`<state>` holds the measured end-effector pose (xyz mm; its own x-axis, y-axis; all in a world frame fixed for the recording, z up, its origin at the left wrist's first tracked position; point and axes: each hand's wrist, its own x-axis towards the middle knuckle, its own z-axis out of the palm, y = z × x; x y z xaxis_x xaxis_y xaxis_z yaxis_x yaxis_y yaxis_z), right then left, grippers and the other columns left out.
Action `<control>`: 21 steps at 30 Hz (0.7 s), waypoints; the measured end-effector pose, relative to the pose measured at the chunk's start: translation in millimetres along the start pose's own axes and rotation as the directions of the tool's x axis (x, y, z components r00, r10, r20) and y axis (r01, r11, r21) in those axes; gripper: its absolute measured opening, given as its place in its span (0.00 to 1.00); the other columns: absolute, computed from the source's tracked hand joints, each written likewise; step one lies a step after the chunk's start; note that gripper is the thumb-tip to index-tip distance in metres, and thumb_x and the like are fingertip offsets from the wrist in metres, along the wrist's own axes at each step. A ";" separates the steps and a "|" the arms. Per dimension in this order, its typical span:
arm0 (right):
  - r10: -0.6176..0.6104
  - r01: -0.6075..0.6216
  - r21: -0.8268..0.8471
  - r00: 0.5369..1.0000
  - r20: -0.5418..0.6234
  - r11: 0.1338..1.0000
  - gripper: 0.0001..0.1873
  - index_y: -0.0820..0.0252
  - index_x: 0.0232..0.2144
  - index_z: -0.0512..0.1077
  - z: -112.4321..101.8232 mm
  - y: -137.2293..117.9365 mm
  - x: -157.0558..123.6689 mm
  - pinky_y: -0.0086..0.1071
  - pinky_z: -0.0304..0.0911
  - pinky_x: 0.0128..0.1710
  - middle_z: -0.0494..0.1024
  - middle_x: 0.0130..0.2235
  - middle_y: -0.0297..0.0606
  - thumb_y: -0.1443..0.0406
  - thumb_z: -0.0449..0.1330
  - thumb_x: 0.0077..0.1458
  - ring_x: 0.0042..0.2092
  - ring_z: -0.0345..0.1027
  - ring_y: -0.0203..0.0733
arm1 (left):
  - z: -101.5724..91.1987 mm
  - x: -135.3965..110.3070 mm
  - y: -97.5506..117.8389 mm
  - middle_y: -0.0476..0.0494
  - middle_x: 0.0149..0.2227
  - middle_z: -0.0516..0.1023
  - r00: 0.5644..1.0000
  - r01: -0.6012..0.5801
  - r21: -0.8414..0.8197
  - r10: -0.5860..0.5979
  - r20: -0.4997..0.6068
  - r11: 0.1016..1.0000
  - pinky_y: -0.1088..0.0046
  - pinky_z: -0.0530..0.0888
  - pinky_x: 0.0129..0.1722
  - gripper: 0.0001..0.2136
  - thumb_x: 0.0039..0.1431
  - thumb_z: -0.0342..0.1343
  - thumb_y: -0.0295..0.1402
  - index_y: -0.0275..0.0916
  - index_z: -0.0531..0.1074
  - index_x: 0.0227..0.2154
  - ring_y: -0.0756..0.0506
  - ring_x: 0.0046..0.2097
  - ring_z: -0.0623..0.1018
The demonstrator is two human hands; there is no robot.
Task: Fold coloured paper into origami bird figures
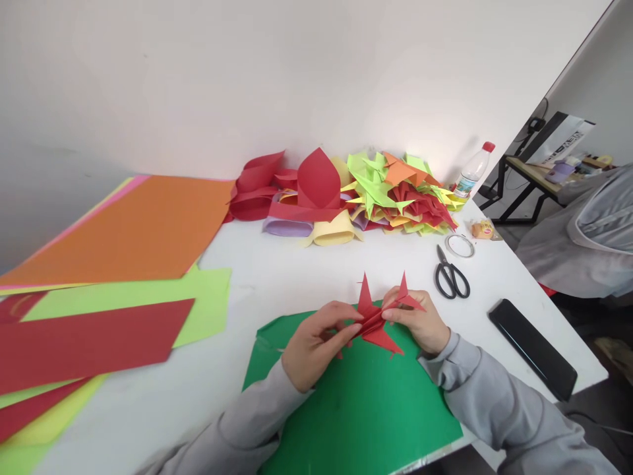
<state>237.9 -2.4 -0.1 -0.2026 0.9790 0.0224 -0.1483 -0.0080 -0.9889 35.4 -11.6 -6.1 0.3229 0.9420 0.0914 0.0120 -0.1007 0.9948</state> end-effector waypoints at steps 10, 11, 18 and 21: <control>-0.192 0.193 -0.143 0.981 0.023 0.971 0.04 0.55 0.24 0.80 1.7 -0.6 -2.3 0.30 0.62 0.33 0.71 0.28 0.32 0.63 0.71 0.43 0.31 0.65 0.34 | -3.0 1.0 -3.1 0.44 0.32 0.81 0.977 -0.210 0.331 0.210 0.036 0.920 0.73 0.75 0.33 0.06 0.52 0.60 0.35 0.39 0.78 0.30 0.46 0.32 0.79; -0.207 0.208 -0.138 0.978 0.022 0.968 0.04 0.54 0.24 0.80 2.5 -0.5 -2.7 0.30 0.63 0.32 0.71 0.28 0.32 0.63 0.71 0.43 0.31 0.65 0.34 | -2.7 0.1 -4.7 0.44 0.32 0.81 0.985 -0.166 0.323 0.168 0.022 0.932 0.72 0.75 0.33 0.06 0.50 0.62 0.36 0.39 0.78 0.30 0.46 0.32 0.79; -0.246 0.255 -0.138 0.966 0.079 0.957 0.04 0.55 0.27 0.80 4.6 -0.9 -4.9 0.31 0.67 0.36 0.76 0.31 0.35 0.63 0.70 0.45 0.33 0.70 0.37 | 0.3 -2.4 -7.0 0.46 0.29 0.82 0.995 0.087 0.203 -0.076 -0.062 0.975 0.71 0.74 0.31 0.10 0.41 0.65 0.38 0.39 0.78 0.27 0.45 0.30 0.78; -0.256 0.272 -0.167 0.960 0.110 0.948 0.06 0.56 0.27 0.80 4.4 -1.7 -5.0 0.33 0.68 0.39 0.77 0.33 0.37 0.63 0.71 0.44 0.35 0.71 0.38 | 1.4 -0.7 -3.6 0.46 0.27 0.82 0.985 0.161 0.119 -0.152 -0.082 0.980 0.71 0.75 0.32 0.11 0.37 0.67 0.37 0.38 0.78 0.25 0.45 0.30 0.78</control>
<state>234.9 -8.2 2.1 -0.2635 0.9198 0.2908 -0.0336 0.2925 -0.9557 36.5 -12.4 -9.8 0.2384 0.9695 -0.0572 0.1764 0.0147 0.9842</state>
